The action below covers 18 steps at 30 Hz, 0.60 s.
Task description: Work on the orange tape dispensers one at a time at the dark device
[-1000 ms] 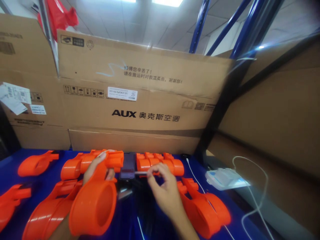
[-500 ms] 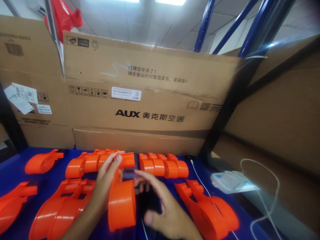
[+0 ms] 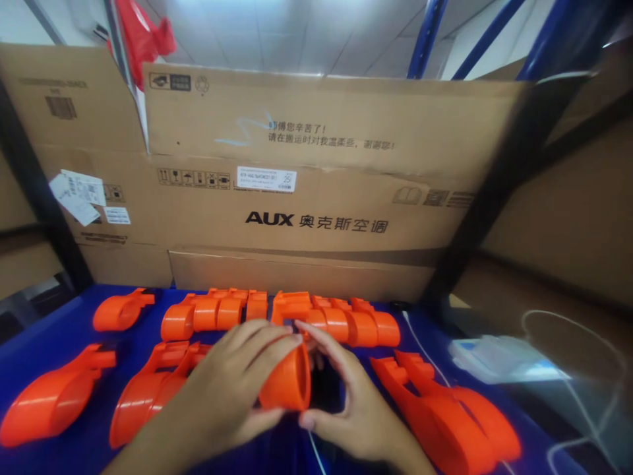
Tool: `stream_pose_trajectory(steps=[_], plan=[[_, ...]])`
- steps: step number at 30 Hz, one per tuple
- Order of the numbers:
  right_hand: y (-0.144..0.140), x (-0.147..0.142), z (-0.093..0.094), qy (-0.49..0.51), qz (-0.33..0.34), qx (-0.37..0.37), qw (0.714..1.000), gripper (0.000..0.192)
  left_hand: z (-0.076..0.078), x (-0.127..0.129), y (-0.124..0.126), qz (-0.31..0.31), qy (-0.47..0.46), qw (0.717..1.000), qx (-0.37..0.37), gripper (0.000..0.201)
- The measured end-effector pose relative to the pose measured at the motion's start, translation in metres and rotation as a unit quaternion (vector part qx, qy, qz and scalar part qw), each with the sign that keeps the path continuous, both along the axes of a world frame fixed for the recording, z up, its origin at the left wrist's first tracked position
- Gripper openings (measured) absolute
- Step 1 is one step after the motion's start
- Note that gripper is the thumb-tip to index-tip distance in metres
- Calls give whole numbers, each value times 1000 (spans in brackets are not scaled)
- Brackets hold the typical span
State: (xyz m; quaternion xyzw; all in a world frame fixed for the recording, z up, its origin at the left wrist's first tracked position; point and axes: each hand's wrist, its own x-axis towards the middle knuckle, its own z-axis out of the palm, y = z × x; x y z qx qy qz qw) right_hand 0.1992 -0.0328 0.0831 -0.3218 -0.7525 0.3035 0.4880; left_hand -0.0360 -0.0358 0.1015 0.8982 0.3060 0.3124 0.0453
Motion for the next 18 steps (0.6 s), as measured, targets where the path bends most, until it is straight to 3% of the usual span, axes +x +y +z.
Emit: stream_pose_trajectory(steps=[3, 6, 9, 11, 14, 18], plan=[[3, -3, -1, -8, 0, -3, 1000, 77, 7, -35, 6, 46, 65, 996, 37, 79], [8, -5, -3, 14, -31, 0, 999, 55, 22, -92, 22, 151, 81, 983, 67, 75], [11, -8, -3, 19, -66, 0, 998, 42, 37, -152, 43, 286, 139, 945, 73, 71], [11, -9, -3, 9, -79, 2, 997, 37, 38, -181, 55, 345, 200, 914, 72, 67], [12, -9, -3, -6, -91, 7, 996, 33, 21, -203, 69, 375, 277, 884, 29, 68], [14, -7, -4, -12, -101, 10, 995, 29, -17, -208, 84, 349, 293, 890, -22, 69]])
